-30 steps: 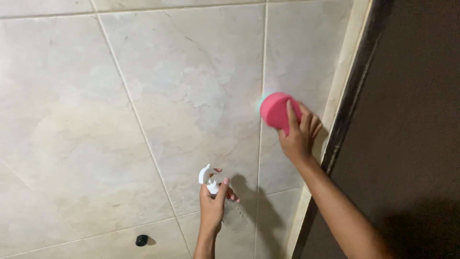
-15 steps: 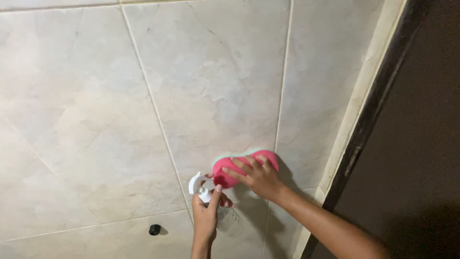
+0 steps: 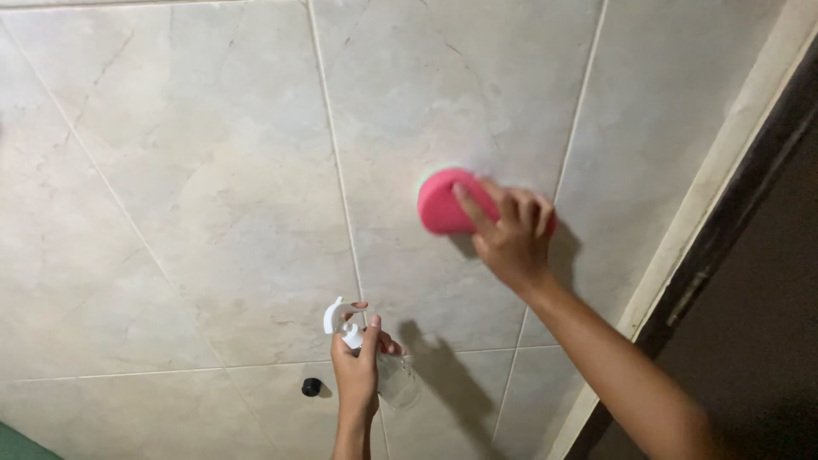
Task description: The person sprays a cleaning solution onto a tiled wall and scrubs the surface with a pink sponge. They repeatedly apply the spray and wipe the tiles in a circular motion to clean the area.
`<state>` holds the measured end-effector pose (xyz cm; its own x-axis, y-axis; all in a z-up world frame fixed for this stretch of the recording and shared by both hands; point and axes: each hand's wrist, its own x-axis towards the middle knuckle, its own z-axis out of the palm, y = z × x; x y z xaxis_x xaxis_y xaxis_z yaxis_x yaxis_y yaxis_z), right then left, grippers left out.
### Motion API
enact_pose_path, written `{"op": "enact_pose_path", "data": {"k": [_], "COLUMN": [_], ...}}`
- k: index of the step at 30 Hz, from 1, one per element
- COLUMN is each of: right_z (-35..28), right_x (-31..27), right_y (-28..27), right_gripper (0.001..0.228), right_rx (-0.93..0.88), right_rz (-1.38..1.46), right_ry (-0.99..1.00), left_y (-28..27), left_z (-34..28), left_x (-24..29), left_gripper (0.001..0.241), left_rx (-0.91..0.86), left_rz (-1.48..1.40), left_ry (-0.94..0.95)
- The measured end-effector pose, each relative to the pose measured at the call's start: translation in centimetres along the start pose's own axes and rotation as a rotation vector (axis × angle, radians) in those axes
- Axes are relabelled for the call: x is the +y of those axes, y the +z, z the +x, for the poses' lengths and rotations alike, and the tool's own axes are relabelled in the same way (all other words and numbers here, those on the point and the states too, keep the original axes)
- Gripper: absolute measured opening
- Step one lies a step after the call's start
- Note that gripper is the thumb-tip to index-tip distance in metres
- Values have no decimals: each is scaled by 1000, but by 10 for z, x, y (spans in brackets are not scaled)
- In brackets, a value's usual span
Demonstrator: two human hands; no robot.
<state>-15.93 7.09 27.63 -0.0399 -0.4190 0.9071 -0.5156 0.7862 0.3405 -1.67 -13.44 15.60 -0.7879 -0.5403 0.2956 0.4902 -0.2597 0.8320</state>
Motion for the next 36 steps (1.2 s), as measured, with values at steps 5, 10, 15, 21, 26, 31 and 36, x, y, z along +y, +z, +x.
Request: {"op": "enact_pose_path", "data": {"k": [5, 10, 15, 21, 26, 31, 36], "right_z": [69, 48, -16, -64, -68, -59, -11], "right_x": [-18, -60, -105, -123, -124, -125, -119], "right_y": [-11, 15, 37, 46, 50, 44, 45], "right_gripper": [88, 87, 60, 65, 62, 61, 64], "right_rx": [90, 43, -31, -68, -92, -106, -114], "right_rz": [20, 80, 20, 29, 38, 0, 54], "right_ry": [106, -17, -375, -485, -476, -466, -252], "left_y": [-14, -33, -49, -61, -72, -86, -120], "left_z": [-3, 2, 9, 28, 49, 39, 32], "left_x": [5, 1, 5, 27, 30, 39, 10], "left_gripper": [34, 34, 35, 25, 23, 30, 33], "left_rx": [-18, -31, -50, -124, -75, -50, -43], "left_rz": [18, 21, 23, 146, 185, 125, 98], "left_ry": [-37, -27, 14, 105, 121, 27, -6]}}
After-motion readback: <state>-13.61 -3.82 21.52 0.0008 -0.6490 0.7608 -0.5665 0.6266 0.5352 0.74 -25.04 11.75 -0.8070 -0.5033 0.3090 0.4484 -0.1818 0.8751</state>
